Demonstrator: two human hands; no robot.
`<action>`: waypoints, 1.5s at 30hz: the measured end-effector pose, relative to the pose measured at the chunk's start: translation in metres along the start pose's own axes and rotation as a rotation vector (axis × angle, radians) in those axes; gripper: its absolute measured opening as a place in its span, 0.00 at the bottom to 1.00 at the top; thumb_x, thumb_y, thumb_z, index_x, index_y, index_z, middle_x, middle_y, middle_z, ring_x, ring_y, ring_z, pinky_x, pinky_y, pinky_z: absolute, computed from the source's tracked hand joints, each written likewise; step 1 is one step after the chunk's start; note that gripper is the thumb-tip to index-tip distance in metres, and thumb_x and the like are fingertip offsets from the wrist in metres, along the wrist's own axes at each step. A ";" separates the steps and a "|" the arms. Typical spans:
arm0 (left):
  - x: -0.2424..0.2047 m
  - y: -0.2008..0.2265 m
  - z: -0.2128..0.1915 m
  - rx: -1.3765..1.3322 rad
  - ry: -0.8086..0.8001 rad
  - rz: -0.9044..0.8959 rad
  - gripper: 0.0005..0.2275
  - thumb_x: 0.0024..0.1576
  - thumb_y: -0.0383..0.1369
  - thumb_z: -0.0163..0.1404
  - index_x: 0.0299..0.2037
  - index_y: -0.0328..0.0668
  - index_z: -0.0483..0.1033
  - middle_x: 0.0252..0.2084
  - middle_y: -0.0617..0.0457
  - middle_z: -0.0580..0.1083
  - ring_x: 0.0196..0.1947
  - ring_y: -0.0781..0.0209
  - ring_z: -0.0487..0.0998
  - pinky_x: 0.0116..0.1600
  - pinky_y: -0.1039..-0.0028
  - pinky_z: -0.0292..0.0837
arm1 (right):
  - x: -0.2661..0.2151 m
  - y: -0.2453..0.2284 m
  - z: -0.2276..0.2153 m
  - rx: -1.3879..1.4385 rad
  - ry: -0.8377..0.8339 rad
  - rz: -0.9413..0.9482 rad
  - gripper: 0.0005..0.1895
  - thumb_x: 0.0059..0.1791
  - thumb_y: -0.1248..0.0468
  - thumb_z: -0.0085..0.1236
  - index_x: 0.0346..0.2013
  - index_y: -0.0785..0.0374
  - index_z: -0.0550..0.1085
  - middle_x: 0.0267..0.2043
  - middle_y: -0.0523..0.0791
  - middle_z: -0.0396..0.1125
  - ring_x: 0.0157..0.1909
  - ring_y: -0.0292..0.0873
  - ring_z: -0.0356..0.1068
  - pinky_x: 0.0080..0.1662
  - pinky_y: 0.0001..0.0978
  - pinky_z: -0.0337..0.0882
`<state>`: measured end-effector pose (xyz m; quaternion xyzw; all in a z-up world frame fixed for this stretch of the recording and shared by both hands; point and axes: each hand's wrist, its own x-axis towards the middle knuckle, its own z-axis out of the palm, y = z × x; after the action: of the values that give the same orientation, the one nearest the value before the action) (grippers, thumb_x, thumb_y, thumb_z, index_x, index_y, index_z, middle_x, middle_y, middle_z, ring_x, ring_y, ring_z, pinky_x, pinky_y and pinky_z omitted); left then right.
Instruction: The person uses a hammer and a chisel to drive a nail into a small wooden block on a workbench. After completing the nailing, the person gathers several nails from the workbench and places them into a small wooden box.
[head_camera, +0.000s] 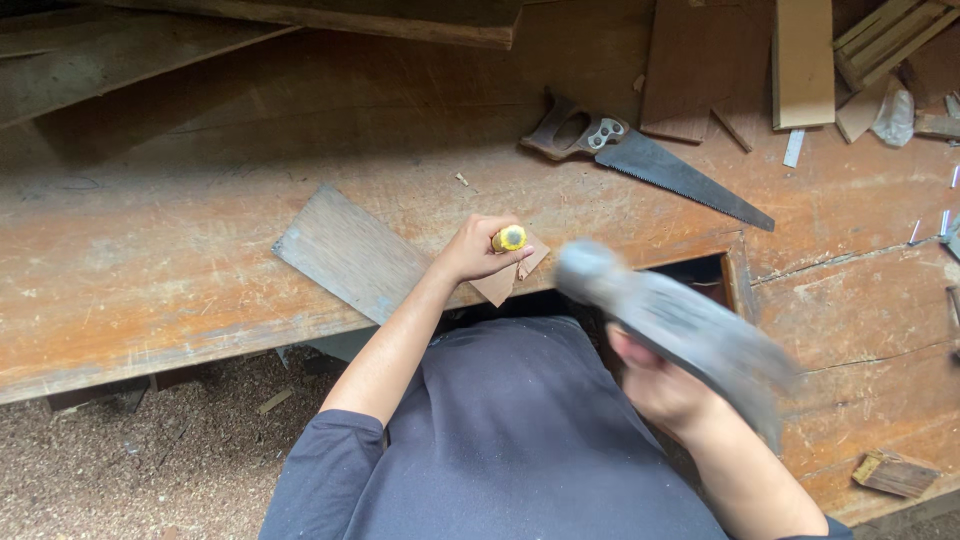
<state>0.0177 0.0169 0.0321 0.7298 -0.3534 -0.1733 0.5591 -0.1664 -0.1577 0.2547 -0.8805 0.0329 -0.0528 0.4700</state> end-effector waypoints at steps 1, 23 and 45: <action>0.001 0.000 0.000 -0.006 0.005 0.036 0.12 0.48 0.35 0.65 0.38 0.39 0.79 0.31 0.47 0.79 0.32 0.53 0.82 0.38 0.68 0.74 | 0.006 0.004 0.006 -0.112 -0.075 0.065 0.13 0.53 0.60 0.56 0.47 0.66 0.71 0.29 0.49 0.71 0.28 0.44 0.72 0.31 0.34 0.72; 0.004 0.003 0.002 -0.030 0.026 0.098 0.11 0.54 0.37 0.63 0.35 0.39 0.78 0.29 0.51 0.78 0.29 0.57 0.80 0.35 0.70 0.74 | -0.018 0.012 -0.025 0.369 0.279 -0.027 0.19 0.55 0.53 0.55 0.53 0.65 0.72 0.39 0.44 0.71 0.28 0.35 0.68 0.30 0.23 0.68; 0.004 0.021 0.002 -0.109 0.002 0.165 0.13 0.51 0.36 0.64 0.44 0.43 0.82 0.36 0.50 0.81 0.35 0.57 0.83 0.42 0.70 0.77 | 0.001 0.033 0.006 -0.276 -0.046 0.079 0.12 0.53 0.61 0.57 0.45 0.68 0.74 0.24 0.50 0.71 0.24 0.47 0.74 0.30 0.36 0.72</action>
<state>0.0123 0.0102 0.0521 0.6669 -0.4017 -0.1452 0.6106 -0.1647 -0.1710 0.2242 -0.9358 0.0637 -0.0089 0.3467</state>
